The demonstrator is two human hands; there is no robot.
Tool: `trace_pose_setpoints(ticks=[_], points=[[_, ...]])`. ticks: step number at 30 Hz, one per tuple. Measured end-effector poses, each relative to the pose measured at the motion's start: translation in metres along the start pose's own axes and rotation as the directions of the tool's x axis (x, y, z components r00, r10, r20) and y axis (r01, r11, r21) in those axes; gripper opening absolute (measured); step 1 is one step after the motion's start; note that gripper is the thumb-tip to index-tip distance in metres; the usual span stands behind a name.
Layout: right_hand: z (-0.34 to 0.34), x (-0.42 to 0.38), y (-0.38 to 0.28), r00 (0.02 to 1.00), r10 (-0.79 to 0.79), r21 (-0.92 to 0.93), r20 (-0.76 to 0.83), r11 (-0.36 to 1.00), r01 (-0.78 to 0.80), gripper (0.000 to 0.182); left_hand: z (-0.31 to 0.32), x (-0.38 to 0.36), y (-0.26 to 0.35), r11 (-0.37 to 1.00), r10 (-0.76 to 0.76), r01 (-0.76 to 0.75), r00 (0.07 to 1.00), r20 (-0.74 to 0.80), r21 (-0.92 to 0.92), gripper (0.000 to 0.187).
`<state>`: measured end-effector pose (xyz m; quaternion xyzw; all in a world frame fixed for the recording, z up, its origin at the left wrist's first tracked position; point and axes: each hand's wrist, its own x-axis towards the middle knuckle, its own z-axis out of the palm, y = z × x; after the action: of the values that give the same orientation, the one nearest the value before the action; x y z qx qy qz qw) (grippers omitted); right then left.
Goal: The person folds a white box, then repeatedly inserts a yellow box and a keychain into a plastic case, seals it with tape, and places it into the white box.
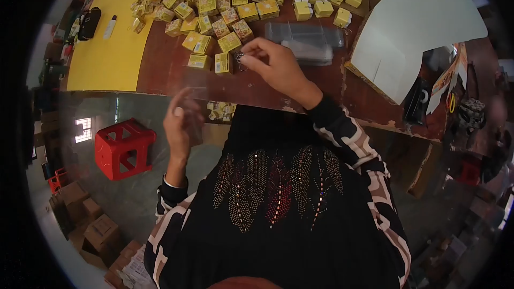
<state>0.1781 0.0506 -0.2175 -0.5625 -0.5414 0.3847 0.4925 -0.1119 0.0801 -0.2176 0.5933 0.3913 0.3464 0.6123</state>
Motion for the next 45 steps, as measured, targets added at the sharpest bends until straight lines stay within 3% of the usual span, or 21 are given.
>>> trace_pose_setpoints(ticks=[1, 2, 3, 4, 7, 11, 13, 17, 19, 21, 25, 27, 28, 30, 34, 36, 37, 38, 41, 45], points=[[0.012, 0.007, 0.002, 1.000, 0.000, 0.004, 0.007, 1.000, 0.000, 0.032, -0.014, 0.003, 0.005, 1.000, 0.028, -0.029, 0.994, -0.104, -0.007, 0.054], [0.023, 0.014, 0.002, 0.995, -0.100, -0.312, 0.027, 0.945, 0.103, 0.038, -0.025, 0.003, 0.008, 0.999, 0.031, -0.031, 0.993, -0.114, -0.005, 0.054], [0.032, 0.021, 0.003, 0.979, -0.191, -0.592, 0.076, 0.781, 0.199, 0.046, -0.034, 0.003, 0.010, 0.999, 0.037, -0.034, 0.985, -0.169, 0.021, 0.056], [0.038, 0.028, 0.006, 0.982, -0.123, -0.577, 0.141, 0.796, 0.183, 0.057, -0.040, 0.002, 0.013, 0.998, 0.043, -0.034, 0.974, -0.224, 0.045, 0.057], [0.048, 0.038, 0.010, 0.973, -0.116, -0.637, 0.199, 0.739, 0.218, 0.056, -0.045, -0.001, 0.008, 0.998, 0.053, -0.044, 0.973, -0.223, 0.045, 0.052], [0.031, 0.017, 0.003, 0.990, -0.078, -0.520, 0.114, 0.845, 0.126, 0.053, -0.030, 0.001, 0.004, 0.991, 0.103, -0.116, 0.981, -0.167, -0.072, 0.047], [0.015, -0.010, 0.003, 0.997, -0.068, -0.290, -0.046, 0.956, 0.052, 0.052, -0.022, 0.002, 0.004, 0.990, 0.076, -0.089, 0.990, -0.117, -0.105, 0.050], [0.001, -0.079, 0.032, 0.945, -0.254, -0.583, -0.205, 0.807, 0.090, 0.057, 0.007, 0.004, 0.003, 0.986, -0.001, 0.002, 1.000, 0.003, -0.167, 0.056], [-0.003, -0.103, 0.037, 0.941, -0.249, -0.644, -0.227, 0.764, 0.047, 0.067, 0.024, 0.004, 0.005, 0.991, -0.010, 0.016, 0.999, 0.050, -0.135, 0.057], [-0.007, -0.116, 0.034, 0.965, -0.139, -0.729, -0.222, 0.681, -0.069, 0.082, 0.039, 0.003, 0.005, 0.995, -0.016, 0.025, 0.996, 0.091, -0.097, 0.058], [-0.027, -0.116, 0.005, 0.984, -0.072, -0.735, -0.162, 0.674, -0.072, 0.089, 0.051, -0.001, 0.003, 0.997, 0.045, -0.052, 0.993, 0.107, 0.059, 0.058], [-0.041, -0.107, 0.000, 0.975, -0.183, -0.669, 0.123, 0.711, 0.218, 0.077, 0.052, -0.002, 0.000, 0.992, 0.060, -0.071, 0.993, 0.103, 0.106, 0.058], [-0.044, -0.102, 0.007, 0.975, -0.187, -0.666, 0.123, 0.713, 0.221, 0.077, 0.050, -0.002, -0.003, 0.992, 0.029, -0.042, 0.993, 0.114, 0.116, 0.058], [-0.044, -0.093, 0.019, 0.940, -0.170, -0.610, 0.295, 0.724, 0.322, 0.067, 0.049, -0.004, -0.006, 0.991, 0.001, -0.016, 0.993, 0.119, 0.132, 0.058], [-0.045, -0.087, -0.007, 0.976, -0.136, -0.565, 0.173, 0.797, 0.211, 0.058, 0.052, -0.004, -0.007, 0.986, 0.015, -0.038, 0.990, 0.139, 0.163, 0.059], [-0.038, -0.089, -0.024, 0.957, -0.264, -0.202, -0.119, 0.950, 0.237, 0.046, 0.057, -0.006, -0.006, 0.986, -0.001, -0.024, 0.988, 0.156, 0.162, 0.059], [-0.031, -0.087, -0.031, 0.938, -0.299, -0.119, -0.174, 0.952, 0.282, 0.041, 0.062, -0.005, -0.003, 0.985, 0.007, -0.041, 0.981, 0.195, 0.169, 0.060], [-0.028, -0.086, -0.035, 0.936, -0.298, -0.124, -0.185, 0.952, 0.279, 0.041, 0.067, -0.003, 0.000, 0.983, 0.018, -0.061, 0.971, 0.238, 0.174, 0.060], [-0.025, -0.083, -0.039, 0.905, -0.412, -0.366, -0.103, 0.862, 0.350, 0.039, 0.079, -0.002, 0.009, 0.993, -0.015, -0.018, 0.960, 0.278, 0.113, 0.061], [-0.029, -0.085, -0.043, 0.917, -0.400, -0.431, 0.000, 0.827, 0.360, 0.041, 0.081, -0.003, 0.007, 0.995, -0.012, -0.016, 0.962, 0.274, 0.101, 0.062]])
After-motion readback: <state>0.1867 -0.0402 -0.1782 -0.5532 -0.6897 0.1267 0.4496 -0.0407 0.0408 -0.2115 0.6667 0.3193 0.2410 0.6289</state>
